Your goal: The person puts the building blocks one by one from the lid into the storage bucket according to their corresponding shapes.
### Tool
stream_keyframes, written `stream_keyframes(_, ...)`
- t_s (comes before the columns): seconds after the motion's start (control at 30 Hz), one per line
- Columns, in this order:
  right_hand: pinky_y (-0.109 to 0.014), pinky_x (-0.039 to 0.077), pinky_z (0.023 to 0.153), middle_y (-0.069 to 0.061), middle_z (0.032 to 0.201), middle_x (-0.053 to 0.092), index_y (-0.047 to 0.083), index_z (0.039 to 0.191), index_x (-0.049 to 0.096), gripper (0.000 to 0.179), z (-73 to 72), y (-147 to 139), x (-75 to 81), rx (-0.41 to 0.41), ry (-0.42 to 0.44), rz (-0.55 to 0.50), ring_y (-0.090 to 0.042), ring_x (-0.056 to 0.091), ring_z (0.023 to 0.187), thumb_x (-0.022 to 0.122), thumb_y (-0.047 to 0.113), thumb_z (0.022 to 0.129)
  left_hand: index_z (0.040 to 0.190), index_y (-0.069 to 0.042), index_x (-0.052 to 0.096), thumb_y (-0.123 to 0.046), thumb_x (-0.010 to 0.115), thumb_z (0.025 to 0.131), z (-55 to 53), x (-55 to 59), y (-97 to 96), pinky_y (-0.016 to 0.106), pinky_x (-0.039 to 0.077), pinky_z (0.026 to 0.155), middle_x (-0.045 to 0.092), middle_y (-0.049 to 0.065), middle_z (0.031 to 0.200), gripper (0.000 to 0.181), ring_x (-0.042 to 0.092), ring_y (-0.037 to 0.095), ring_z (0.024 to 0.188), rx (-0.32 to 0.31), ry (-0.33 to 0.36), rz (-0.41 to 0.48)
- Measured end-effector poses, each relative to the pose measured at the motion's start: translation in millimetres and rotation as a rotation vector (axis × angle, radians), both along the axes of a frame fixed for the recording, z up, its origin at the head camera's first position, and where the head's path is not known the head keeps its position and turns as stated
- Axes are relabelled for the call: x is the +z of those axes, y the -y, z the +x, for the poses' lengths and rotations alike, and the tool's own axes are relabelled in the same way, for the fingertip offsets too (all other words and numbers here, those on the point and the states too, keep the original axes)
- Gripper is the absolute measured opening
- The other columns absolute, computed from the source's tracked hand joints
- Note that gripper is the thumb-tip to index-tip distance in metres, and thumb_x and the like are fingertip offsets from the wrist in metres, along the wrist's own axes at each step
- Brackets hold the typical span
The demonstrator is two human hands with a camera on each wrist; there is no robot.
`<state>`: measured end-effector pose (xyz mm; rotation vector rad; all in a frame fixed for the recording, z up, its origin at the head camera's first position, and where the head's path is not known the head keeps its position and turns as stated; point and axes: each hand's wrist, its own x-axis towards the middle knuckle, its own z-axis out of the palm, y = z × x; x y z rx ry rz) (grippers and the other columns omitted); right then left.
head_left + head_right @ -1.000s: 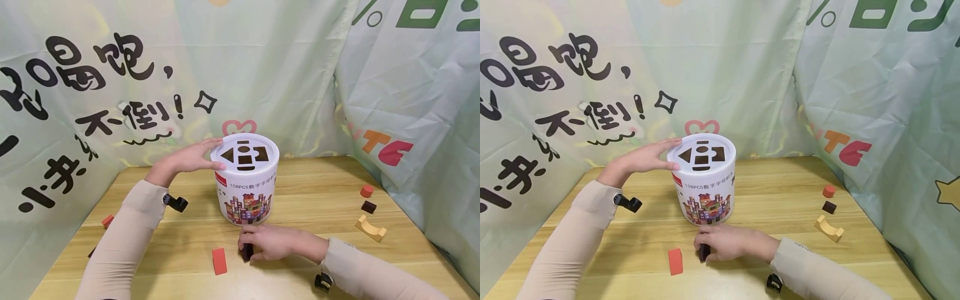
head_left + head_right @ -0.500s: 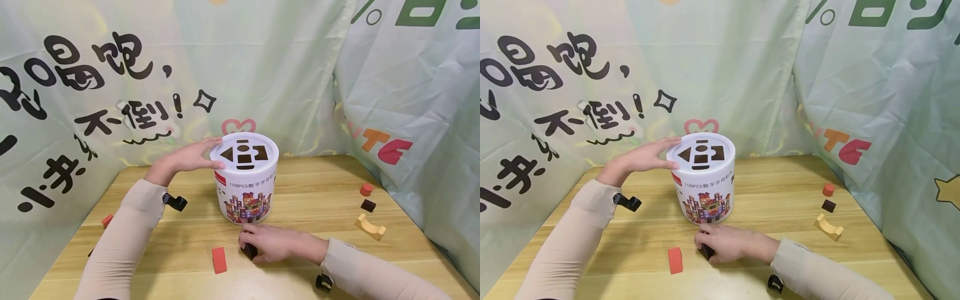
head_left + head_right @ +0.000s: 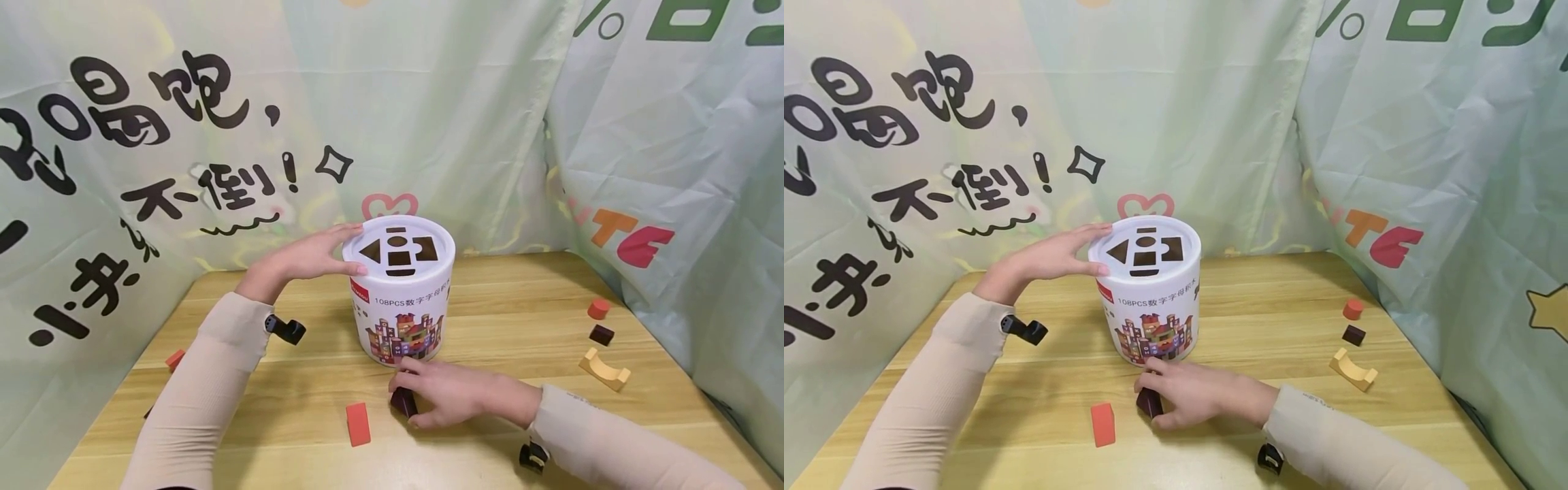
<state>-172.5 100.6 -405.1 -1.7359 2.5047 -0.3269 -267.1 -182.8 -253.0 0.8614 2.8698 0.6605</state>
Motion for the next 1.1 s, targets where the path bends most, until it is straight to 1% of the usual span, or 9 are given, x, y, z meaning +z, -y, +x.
stream_keyframes(0.07, -0.025, 0.050, 0.088, 0.003, 0.129, 0.044, 0.021, 0.132, 0.053, 0.050, -0.2, -0.6, 3.0, -0.004, 0.014, -0.002, -0.010, 0.056, 0.098, 0.070, 0.035, 0.087, 0.156, -0.011, 0.026, -0.063, 0.067, 0.083, -0.1, -0.1, 0.2, 0.050, 0.018, 0.116, 0.021, 0.005, 0.161, 0.098, 0.014, 0.026, 0.148, 0.000, 0.000, 0.001)
stream_keyframes(0.13, -0.026, 0.050, 0.088, 0.003, 0.130, 0.044, 0.020, 0.134, 0.054, 0.051, -1.2, -1.0, 7.1, 0.001, 0.008, -0.009, -0.011, 0.056, 0.100, 0.070, 0.035, 0.088, 0.156, -0.012, 0.026, -0.063, 0.066, 0.082, -0.6, -0.1, 0.3, 0.050, 0.019, 0.116, 0.021, 0.005, 0.161, 0.098, 0.014, 0.026, 0.148, 0.002, 0.000, 0.000)
stream_keyframes(0.27, -0.030, 0.048, 0.094, 0.005, 0.129, 0.050, 0.020, 0.131, 0.058, 0.049, -4.9, -2.2, 17.5, 0.019, -0.049, -0.033, -0.013, 0.054, 0.110, 0.069, 0.038, 0.087, 0.156, -0.012, 0.026, -0.064, 0.067, 0.082, -1.9, -0.5, 0.4, 0.051, 0.020, 0.116, 0.021, 0.006, 0.161, 0.098, 0.015, 0.024, 0.147, 0.000, -0.005, 0.001)
stream_keyframes(0.4, -0.031, 0.045, 0.098, 0.007, 0.125, 0.054, 0.022, 0.127, 0.061, 0.046, -8.9, -3.8, 29.7, 0.023, -0.089, -0.058, -0.012, 0.050, 0.115, 0.070, 0.042, 0.086, 0.156, -0.013, 0.026, -0.063, 0.067, 0.082, -2.5, -1.0, 0.7, 0.051, 0.022, 0.115, 0.022, 0.006, 0.161, 0.098, 0.017, 0.024, 0.147, 0.001, -0.003, 0.004)
stream_keyframes(0.5, -0.032, 0.044, 0.100, 0.006, 0.123, 0.054, 0.020, 0.127, 0.062, 0.045, -11.1, -5.5, 39.1, 0.019, -0.074, -0.084, -0.012, 0.049, 0.115, 0.070, 0.041, 0.087, 0.156, -0.013, 0.026, -0.063, 0.067, 0.082, -2.3, -1.1, 0.8, 0.051, 0.022, 0.115, 0.022, 0.006, 0.161, 0.098, 0.018, 0.024, 0.147, 0.001, -0.005, 0.000)
stream_keyframes(0.6, -0.034, 0.043, 0.103, 0.005, 0.126, 0.053, 0.019, 0.128, 0.061, 0.045, -13.1, -7.1, 48.3, 0.019, -0.057, -0.105, -0.013, 0.049, 0.119, 0.069, 0.038, 0.089, 0.156, -0.012, 0.026, -0.062, 0.067, 0.083, -2.1, -1.2, 1.0, 0.050, 0.022, 0.115, 0.022, 0.006, 0.161, 0.097, 0.017, 0.025, 0.147, 0.001, -0.007, -0.002)
stream_keyframes(0.73, -0.035, 0.045, 0.101, 0.004, 0.129, 0.052, 0.019, 0.128, 0.059, 0.044, -14.5, -8.4, 62.3, 0.027, -0.055, -0.138, -0.013, 0.050, 0.118, 0.069, 0.036, 0.089, 0.156, -0.012, 0.026, -0.062, 0.067, 0.083, -2.1, -0.7, 1.2, 0.050, 0.021, 0.116, 0.022, 0.006, 0.161, 0.097, 0.016, 0.025, 0.147, 0.001, -0.005, -0.002)
stream_keyframes(0.83, -0.033, 0.047, 0.097, 0.003, 0.128, 0.051, 0.018, 0.127, 0.059, 0.043, -15.6, -8.8, 72.6, 0.046, -0.050, -0.173, -0.012, 0.050, 0.115, 0.070, 0.034, 0.089, 0.156, -0.012, 0.026, -0.062, 0.067, 0.083, -1.9, -0.2, 1.1, 0.050, 0.022, 0.116, 0.022, 0.006, 0.161, 0.098, 0.017, 0.024, 0.147, 0.002, -0.001, -0.004)
stream_keyframes(1.1, -0.033, 0.048, 0.096, 0.004, 0.129, 0.050, 0.017, 0.126, 0.058, 0.040, -19.5, -8.0, 101.7, 0.084, -0.011, -0.244, -0.013, 0.050, 0.117, 0.069, 0.032, 0.091, 0.155, -0.011, 0.028, -0.062, 0.067, 0.083, -3.3, 0.0, 0.7, 0.048, 0.023, 0.116, 0.024, 0.005, 0.160, 0.096, 0.019, 0.023, 0.146, -0.005, -0.008, -0.015)
